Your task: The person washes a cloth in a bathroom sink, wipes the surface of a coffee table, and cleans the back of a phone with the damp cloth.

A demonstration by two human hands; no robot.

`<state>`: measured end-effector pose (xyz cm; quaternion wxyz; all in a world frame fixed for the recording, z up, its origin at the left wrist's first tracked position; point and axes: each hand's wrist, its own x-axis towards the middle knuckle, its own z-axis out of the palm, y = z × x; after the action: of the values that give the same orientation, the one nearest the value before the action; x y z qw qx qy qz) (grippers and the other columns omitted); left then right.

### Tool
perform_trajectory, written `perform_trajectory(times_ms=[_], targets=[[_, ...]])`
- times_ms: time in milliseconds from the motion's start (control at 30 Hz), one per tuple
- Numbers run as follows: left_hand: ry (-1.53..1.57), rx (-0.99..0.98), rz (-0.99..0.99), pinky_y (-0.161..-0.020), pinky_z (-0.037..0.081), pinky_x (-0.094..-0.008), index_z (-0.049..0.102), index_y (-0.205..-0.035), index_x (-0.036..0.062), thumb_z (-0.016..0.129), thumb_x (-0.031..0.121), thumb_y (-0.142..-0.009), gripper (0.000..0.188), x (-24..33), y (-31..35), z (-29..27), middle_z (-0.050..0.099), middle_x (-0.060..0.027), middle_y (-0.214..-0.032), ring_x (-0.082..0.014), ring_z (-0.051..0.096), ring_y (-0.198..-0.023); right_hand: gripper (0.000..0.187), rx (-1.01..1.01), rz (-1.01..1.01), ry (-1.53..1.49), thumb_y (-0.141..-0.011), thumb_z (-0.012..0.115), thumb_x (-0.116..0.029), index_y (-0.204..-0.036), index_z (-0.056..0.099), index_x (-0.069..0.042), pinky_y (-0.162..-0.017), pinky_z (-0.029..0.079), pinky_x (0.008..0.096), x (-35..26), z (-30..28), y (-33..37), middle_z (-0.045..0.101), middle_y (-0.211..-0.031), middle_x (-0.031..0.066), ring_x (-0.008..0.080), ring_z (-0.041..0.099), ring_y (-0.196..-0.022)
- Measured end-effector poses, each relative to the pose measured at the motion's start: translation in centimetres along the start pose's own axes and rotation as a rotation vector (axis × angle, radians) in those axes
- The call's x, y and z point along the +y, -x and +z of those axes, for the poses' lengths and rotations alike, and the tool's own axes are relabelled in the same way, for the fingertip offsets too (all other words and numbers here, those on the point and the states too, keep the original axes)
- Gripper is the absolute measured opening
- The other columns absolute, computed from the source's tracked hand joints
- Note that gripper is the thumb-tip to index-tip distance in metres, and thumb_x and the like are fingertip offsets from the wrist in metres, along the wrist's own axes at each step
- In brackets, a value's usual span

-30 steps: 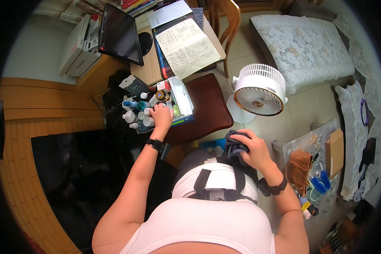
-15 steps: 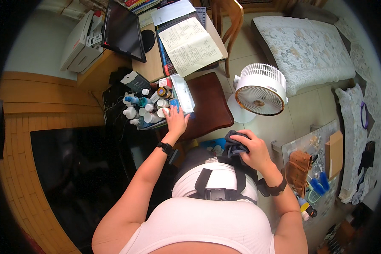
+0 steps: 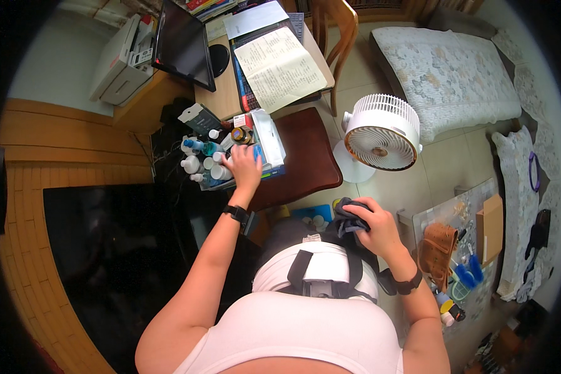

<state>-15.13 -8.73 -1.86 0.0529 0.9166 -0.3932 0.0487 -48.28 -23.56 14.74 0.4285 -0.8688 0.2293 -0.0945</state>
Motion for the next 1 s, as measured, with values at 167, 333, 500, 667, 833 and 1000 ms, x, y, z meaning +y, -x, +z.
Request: perform_trajectory(times_ms=[167,333,500,667,833,1000], targets=[[-0.006,0.101,-0.266,-0.096,0.032,-0.0506,0.054,-0.119,0.0096,0.071,0.025,-0.076,0.049,-1.4,-4.0,-0.6,0.053,-0.0066,-0.122,-0.0275,0.047,-0.114,0.042,0.017,0.003,0.034,-0.068,0.063,0.0,-0.108,0.066,-0.011,-0.076,0.053,0.0383,0.0,-0.2,0.5,0.061,-0.11,0.0131,0.0355,0.063,-0.088],[-0.036,0.096,-0.264,-0.09,0.034,-0.0475,0.053,-0.121,0.0101,0.072,0.021,-0.076,0.05,-2.6,-5.0,2.0,0.053,-0.0072,-0.123,-0.0277,0.048,-0.11,0.042,0.019,0.016,0.071,-0.067,0.064,-0.002,-0.108,0.066,-0.012,-0.077,0.053,0.0384,-0.2,-0.3,0.9,0.061,-0.109,0.0133,0.0353,0.064,-0.089],[-0.066,0.106,-0.303,-0.088,0.036,-0.0462,0.055,-0.105,0.0109,0.075,0.023,-0.075,0.038,-2.2,-5.6,2.2,0.054,-0.0082,-0.106,-0.028,0.049,-0.104,0.043,0.026,0.045,0.084,-0.067,0.064,-0.002,-0.108,0.066,-0.012,-0.077,0.053,0.0384,0.0,-0.6,1.2,0.061,-0.11,0.0131,0.0351,0.064,-0.089],[-0.082,0.068,-0.369,-0.087,0.035,-0.0454,0.052,-0.103,0.0103,0.073,0.019,-0.077,0.034,-2.9,-6.1,2.3,0.057,-0.0076,-0.103,-0.0289,0.051,-0.103,0.044,0.026,0.033,0.093,-0.066,0.061,-0.001,-0.108,0.066,-0.012,-0.077,0.054,0.0384,-0.4,-0.6,0.8,0.061,-0.11,0.0131,0.0349,0.064,-0.089],[0.186,0.159,-0.35,-0.091,0.031,-0.0437,0.051,-0.107,0.0068,0.07,0.018,-0.081,0.034,-3.2,-4.2,0.0,0.064,-0.011,-0.099,-0.028,0.055,-0.104,0.045,0.069,0.058,0.092,-0.064,0.06,0.003,-0.107,0.067,-0.012,-0.078,0.054,0.0384,-0.7,-1.1,0.6,0.062,-0.11,0.0134,0.0353,0.064,-0.09],[1.197,0.386,-0.329,-0.097,0.041,-0.0318,0.042,-0.123,-0.0016,0.056,0.01,-0.094,0.034,-3.6,0.7,-4.0,0.053,-0.0136,-0.121,-0.0223,0.053,-0.113,0.05,0.137,0.049,0.013,-0.061,0.055,0.008,-0.107,0.067,-0.009,-0.08,0.053,0.0359,-1.0,-1.6,0.2,0.062,-0.108,0.0151,0.0359,0.064,-0.092]])
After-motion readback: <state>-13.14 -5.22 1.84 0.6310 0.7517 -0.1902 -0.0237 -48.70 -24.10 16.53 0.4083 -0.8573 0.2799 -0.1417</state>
